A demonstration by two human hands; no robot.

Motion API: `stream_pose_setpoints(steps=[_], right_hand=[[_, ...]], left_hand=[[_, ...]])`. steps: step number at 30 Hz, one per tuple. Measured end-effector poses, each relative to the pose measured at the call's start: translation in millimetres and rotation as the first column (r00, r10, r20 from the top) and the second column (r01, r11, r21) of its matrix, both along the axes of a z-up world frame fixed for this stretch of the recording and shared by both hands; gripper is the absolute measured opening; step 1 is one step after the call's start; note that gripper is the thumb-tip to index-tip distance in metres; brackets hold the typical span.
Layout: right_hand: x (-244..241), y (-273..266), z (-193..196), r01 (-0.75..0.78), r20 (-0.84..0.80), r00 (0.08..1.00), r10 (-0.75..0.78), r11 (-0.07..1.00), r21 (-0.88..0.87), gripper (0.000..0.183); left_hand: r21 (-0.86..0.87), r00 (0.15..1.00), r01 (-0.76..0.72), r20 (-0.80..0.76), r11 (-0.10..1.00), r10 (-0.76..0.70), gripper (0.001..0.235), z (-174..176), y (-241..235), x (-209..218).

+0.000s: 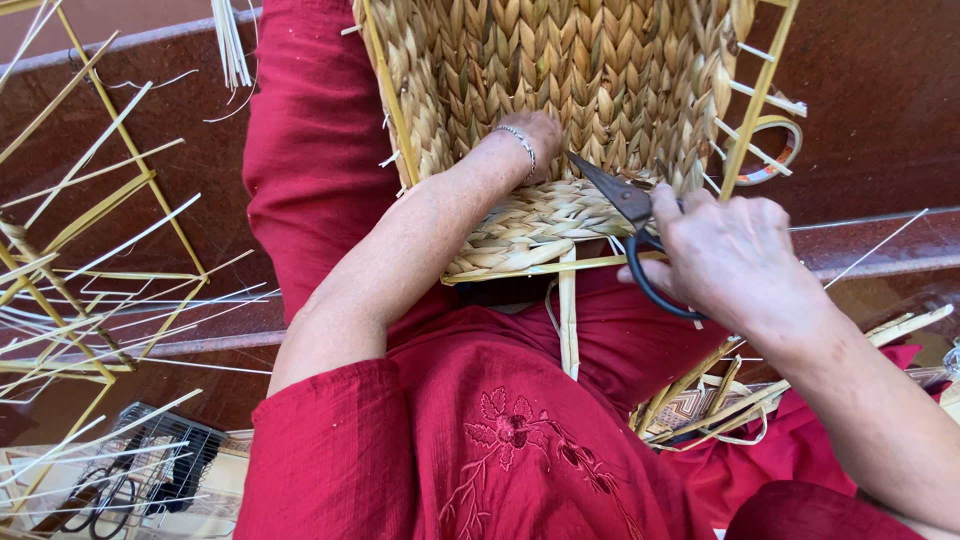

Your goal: The person weaves a rectangular basket using dried palm leaves, trimming excess strands with scissors and inserting new leaves to continue the weave. The person sits cross-legged on a tiled floor, manipulating the basket and tools with both hands.

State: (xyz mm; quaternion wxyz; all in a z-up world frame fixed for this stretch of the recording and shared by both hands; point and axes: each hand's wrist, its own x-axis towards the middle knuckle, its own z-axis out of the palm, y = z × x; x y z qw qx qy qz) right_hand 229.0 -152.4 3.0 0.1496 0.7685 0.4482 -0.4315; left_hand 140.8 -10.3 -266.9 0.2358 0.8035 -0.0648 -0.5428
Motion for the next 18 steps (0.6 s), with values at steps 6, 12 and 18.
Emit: stream_pose_setpoints(steps=[6,12,18], right_hand=[[-1.9,-13.9,32.9,0.062,0.022,0.998,-0.06,0.992,-0.108,0.062],[-4.5,-26.1,26.8,0.103,0.018,0.995,-0.102,0.992,-0.074,0.06],[-8.1,-25.1,12.1,0.069,-0.031,0.997,-0.07,0.997,-0.028,0.07]], left_hand=[[0.009,0.984,-0.18,-0.003,0.984,0.18,0.032,-17.4,-24.7,-25.1],[0.03,0.993,-0.097,0.071,0.995,0.094,0.027,-11.6,-26.3,-27.5],[0.028,0.994,0.099,-0.04,0.995,-0.098,0.045,-19.6,-3.8,-15.2]])
